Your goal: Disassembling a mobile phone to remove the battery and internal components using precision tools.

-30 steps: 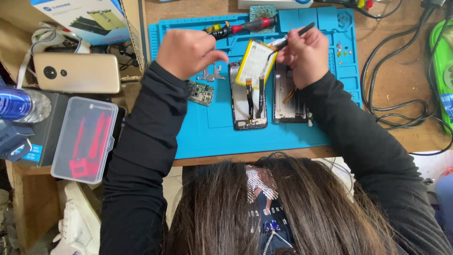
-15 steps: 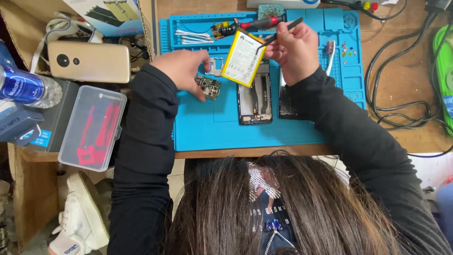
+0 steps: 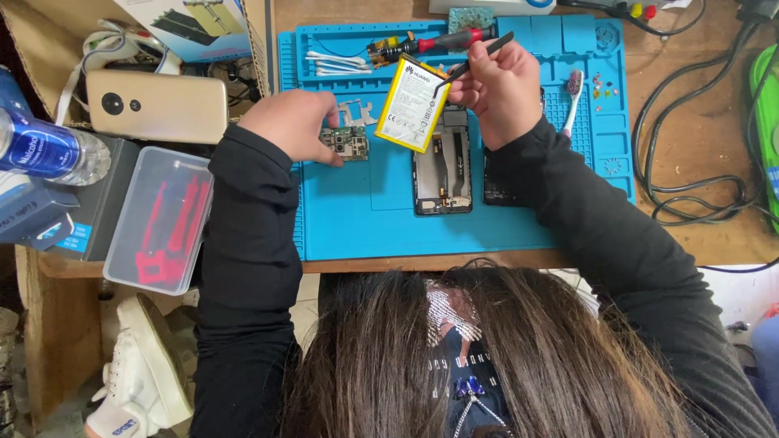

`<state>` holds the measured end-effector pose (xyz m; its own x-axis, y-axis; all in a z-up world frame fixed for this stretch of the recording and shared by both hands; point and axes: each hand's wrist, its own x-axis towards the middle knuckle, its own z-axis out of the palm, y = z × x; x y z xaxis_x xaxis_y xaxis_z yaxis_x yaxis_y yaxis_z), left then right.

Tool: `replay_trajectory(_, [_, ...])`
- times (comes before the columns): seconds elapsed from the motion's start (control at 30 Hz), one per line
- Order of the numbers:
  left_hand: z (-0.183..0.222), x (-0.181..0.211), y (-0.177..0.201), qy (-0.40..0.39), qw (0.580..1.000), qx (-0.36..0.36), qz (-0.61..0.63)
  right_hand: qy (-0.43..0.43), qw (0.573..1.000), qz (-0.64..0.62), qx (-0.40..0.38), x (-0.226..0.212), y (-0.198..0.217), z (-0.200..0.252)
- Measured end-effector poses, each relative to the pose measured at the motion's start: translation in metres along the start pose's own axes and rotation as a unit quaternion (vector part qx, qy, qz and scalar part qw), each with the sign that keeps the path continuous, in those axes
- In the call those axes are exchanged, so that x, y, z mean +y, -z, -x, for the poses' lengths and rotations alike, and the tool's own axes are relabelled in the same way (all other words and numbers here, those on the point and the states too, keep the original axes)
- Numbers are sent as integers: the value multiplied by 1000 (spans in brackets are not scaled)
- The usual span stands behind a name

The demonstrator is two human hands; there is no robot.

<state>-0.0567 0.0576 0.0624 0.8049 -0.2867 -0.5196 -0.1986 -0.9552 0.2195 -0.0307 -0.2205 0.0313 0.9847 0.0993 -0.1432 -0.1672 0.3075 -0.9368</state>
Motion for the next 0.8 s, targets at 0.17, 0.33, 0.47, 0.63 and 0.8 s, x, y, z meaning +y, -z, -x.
replay_trajectory(0.17, [5,-3,-2,36,999,12,-19,14,1000,7,-7,1,3,-2])
replay_trajectory(0.33, [10,10,7,34,998,54,-13,33,999,17,-17,-4,4,-2])
replay_trajectory(0.47, [-4,20,-2,-37,991,119,-51,23,999,16,-21,-2,6,-3])
replay_trajectory(0.63, [0,22,0,-27,997,59,-48,15,999,9,-41,7,3,0])
replay_trajectory(0.8, [-1,3,-5,-25,992,116,-48,-3,997,37,-71,6,-8,5])
